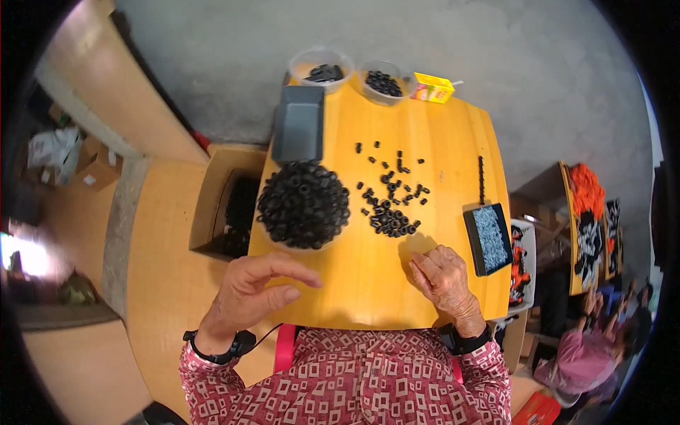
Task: The person assembles small black plastic components by hand at a workstation.
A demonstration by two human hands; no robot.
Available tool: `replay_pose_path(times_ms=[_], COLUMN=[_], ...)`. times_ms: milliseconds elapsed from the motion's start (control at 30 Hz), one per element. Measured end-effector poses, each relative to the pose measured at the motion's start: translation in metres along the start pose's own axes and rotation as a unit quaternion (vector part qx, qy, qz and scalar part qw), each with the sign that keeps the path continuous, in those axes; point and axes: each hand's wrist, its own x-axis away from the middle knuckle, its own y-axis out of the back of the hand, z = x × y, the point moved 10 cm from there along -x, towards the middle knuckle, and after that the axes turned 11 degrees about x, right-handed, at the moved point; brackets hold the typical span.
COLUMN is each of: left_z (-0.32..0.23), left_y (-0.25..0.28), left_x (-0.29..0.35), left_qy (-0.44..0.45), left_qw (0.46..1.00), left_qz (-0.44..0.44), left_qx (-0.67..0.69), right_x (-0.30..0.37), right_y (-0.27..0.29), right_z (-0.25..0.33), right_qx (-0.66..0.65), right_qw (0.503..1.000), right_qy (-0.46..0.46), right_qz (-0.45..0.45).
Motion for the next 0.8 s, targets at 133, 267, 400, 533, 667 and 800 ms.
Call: replay_pose_path(times_ms=[133, 267, 400, 533, 667, 800], left_z=[0.009, 0.027, 0.032, 0.014, -0.008, -0.021], left_y=[-0.016, -0.031, -0.037, -0.029, -0.021, -0.008], left_x=[-0.020, -0.030, -0.033, -0.038, -0.037, -0.043], left_qy=[0.038, 0.075, 0.074, 0.019, -0.028, -0.046], left_qw=[0.997, 0.994, 0.995, 0.998, 0.980, 0.928], left_qz=[0.042, 0.070, 0.064, -0.006, -0.119, -0.242], left_qx=[0.043, 0.044, 0.009, -0.062, -0.154, -0.280], right_x=[0.013, 0.024, 0.029, 0.029, 0.026, 0.036], right_y=[0.006, 0.007, 0.006, 0.007, 0.008, 0.007], right_z=[-0.015, -0.021, -0.022, -0.031, -0.028, -0.023], right_qx=[0.003, 0.005, -0.002, -0.015, -0.070, -0.144], right_qw=[0.999, 0.999, 0.999, 1.000, 0.997, 0.986], right_qy=[-0.038, -0.053, -0.032, -0.006, 0.037, 0.075], right_qz=[0.006, 0.010, -0.002, 0.000, 0.006, 0.050])
